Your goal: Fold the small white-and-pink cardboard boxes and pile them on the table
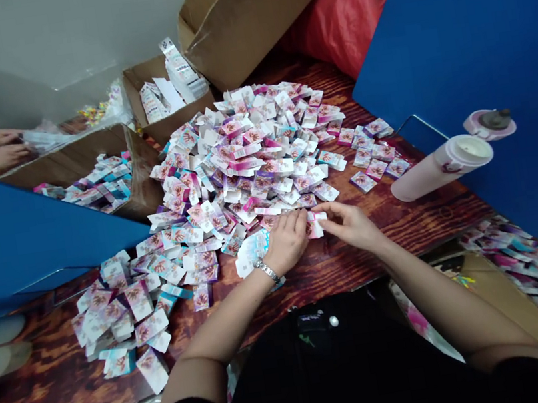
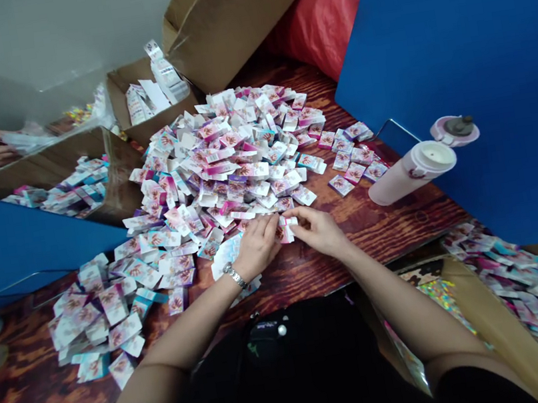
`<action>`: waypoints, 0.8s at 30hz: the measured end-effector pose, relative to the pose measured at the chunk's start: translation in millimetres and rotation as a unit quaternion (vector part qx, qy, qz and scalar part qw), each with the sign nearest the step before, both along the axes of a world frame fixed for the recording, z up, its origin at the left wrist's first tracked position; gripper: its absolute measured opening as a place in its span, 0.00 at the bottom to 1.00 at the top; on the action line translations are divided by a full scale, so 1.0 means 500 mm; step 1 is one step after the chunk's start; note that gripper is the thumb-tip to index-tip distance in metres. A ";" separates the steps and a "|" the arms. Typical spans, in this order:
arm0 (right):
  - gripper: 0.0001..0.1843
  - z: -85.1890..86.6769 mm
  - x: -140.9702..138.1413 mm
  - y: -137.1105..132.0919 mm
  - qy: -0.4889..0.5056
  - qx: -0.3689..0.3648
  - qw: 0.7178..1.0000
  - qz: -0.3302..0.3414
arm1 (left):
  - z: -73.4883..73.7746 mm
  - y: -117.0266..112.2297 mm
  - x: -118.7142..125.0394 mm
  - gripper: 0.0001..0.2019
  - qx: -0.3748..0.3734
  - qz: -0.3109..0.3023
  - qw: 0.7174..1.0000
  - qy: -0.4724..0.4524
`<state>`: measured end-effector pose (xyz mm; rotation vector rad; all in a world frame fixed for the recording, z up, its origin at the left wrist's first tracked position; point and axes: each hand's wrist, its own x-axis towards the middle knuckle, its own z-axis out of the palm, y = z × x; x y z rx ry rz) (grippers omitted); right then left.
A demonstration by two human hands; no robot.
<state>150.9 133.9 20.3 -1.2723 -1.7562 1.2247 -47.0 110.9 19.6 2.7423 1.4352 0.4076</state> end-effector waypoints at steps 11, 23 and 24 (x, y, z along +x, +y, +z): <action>0.06 0.018 -0.024 0.009 -0.081 0.045 0.995 0.031 | 0.031 -0.011 0.004 0.09 -0.023 0.033 0.999 0.002; 0.14 0.041 -0.030 -0.039 -0.140 0.444 0.884 -0.047 | 0.025 -0.002 -0.008 0.28 -0.053 0.079 0.970 -0.224; 0.17 0.039 -0.028 -0.040 -0.170 0.465 0.867 -0.049 | 0.026 -0.002 -0.007 0.27 -0.052 0.076 0.970 -0.226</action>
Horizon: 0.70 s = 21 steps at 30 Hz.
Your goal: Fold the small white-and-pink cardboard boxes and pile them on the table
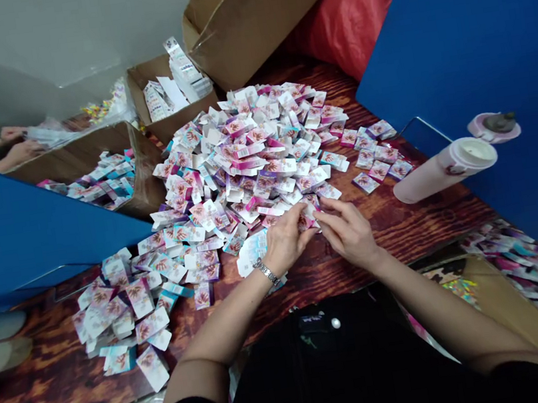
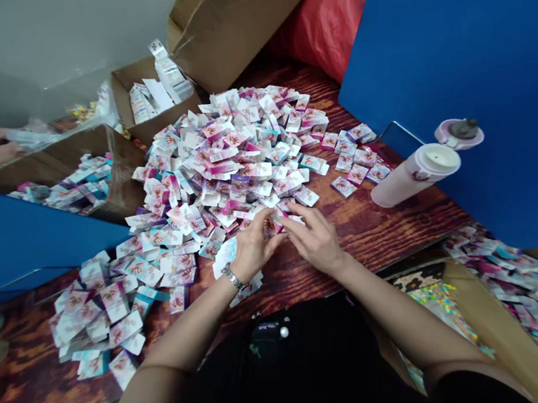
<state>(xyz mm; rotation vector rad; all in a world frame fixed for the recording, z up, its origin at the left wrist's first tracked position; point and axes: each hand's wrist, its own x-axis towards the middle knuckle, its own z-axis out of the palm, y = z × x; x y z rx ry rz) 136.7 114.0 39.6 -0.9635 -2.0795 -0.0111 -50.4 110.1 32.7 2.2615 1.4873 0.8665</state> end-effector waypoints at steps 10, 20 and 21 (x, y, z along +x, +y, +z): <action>0.15 0.008 -0.004 -0.001 -0.023 -0.059 0.998 0.012 | 0.002 -0.003 -0.002 0.21 -0.001 -0.016 0.999 0.046; 0.19 -0.003 -0.024 0.009 0.307 -0.378 0.873 0.034 | 0.021 -0.007 0.002 0.19 -0.026 -0.023 0.991 0.132; 0.18 -0.005 -0.029 0.013 0.333 -0.402 0.853 0.029 | 0.022 -0.007 0.003 0.19 -0.021 -0.023 0.990 0.136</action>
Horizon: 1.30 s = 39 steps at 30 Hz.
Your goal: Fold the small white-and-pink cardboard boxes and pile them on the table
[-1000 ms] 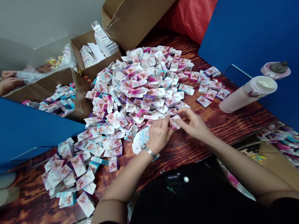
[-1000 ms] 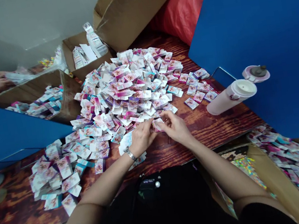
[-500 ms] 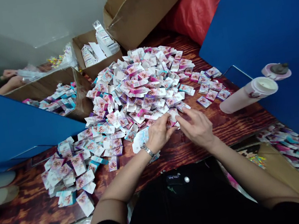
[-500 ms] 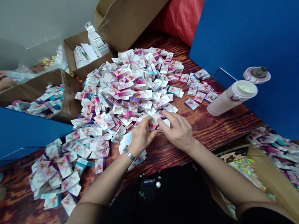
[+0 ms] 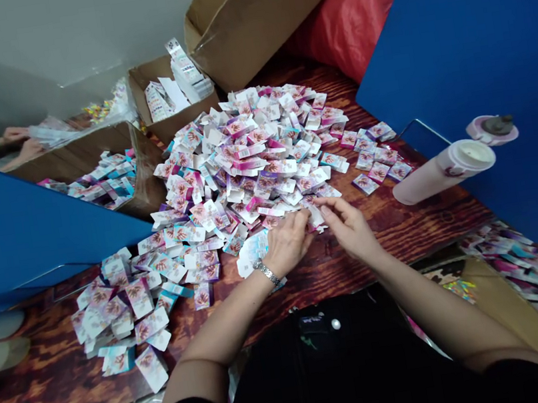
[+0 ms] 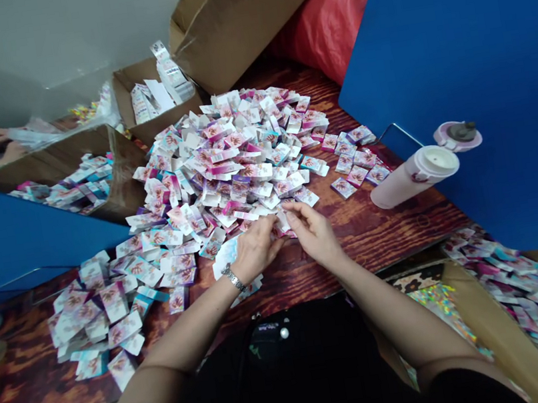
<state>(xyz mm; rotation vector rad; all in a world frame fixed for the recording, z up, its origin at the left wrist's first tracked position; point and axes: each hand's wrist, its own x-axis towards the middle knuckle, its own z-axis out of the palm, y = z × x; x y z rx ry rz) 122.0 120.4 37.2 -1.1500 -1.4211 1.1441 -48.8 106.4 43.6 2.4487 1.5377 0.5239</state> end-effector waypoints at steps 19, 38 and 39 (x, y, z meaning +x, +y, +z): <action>0.11 0.042 -0.024 -0.004 -0.252 0.197 0.947 -0.014 | -0.017 -0.010 0.002 0.31 0.058 0.023 0.998 -0.020; 0.12 0.056 -0.013 -0.001 -0.272 0.212 0.938 0.023 | -0.018 -0.016 0.000 0.29 0.081 0.025 0.996 -0.032; 0.12 0.057 -0.013 -0.001 -0.267 0.208 0.941 0.021 | -0.017 -0.015 0.000 0.28 0.084 0.024 0.996 -0.027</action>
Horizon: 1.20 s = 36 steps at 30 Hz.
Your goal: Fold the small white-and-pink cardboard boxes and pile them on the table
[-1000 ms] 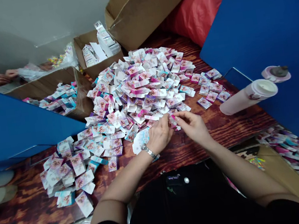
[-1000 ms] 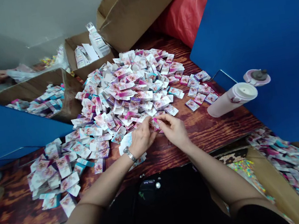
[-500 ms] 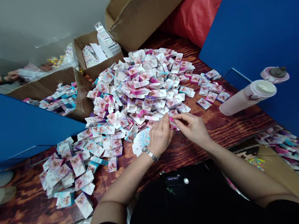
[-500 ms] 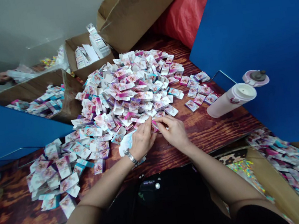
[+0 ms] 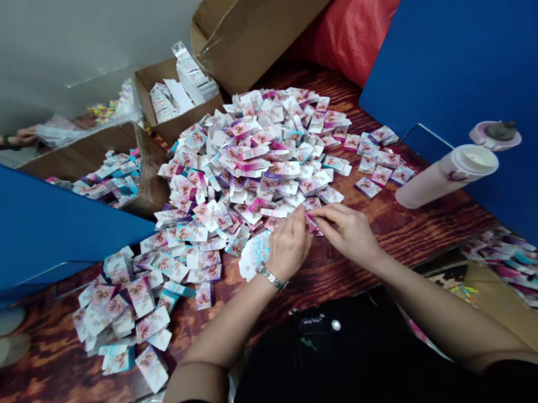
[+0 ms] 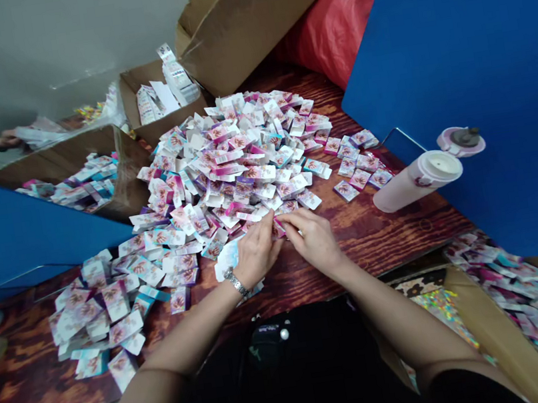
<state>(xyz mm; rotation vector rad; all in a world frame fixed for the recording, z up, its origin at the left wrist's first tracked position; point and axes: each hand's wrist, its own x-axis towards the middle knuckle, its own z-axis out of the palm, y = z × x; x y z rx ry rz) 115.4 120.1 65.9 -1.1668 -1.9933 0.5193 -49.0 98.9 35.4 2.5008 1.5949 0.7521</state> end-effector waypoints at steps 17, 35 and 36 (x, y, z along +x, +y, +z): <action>0.20 -0.049 -0.022 -0.047 0.010 0.099 0.995 -0.031 | 0.009 0.001 0.009 0.34 -0.026 0.007 1.000 0.000; 0.29 -0.175 0.068 0.052 -0.326 -0.077 0.942 -0.020 | 0.162 0.139 -0.059 0.37 0.157 0.018 0.985 -0.071; 0.29 -0.176 0.067 0.050 -0.331 -0.079 0.940 -0.019 | 0.139 0.123 -0.053 0.35 0.144 -0.008 0.988 -0.062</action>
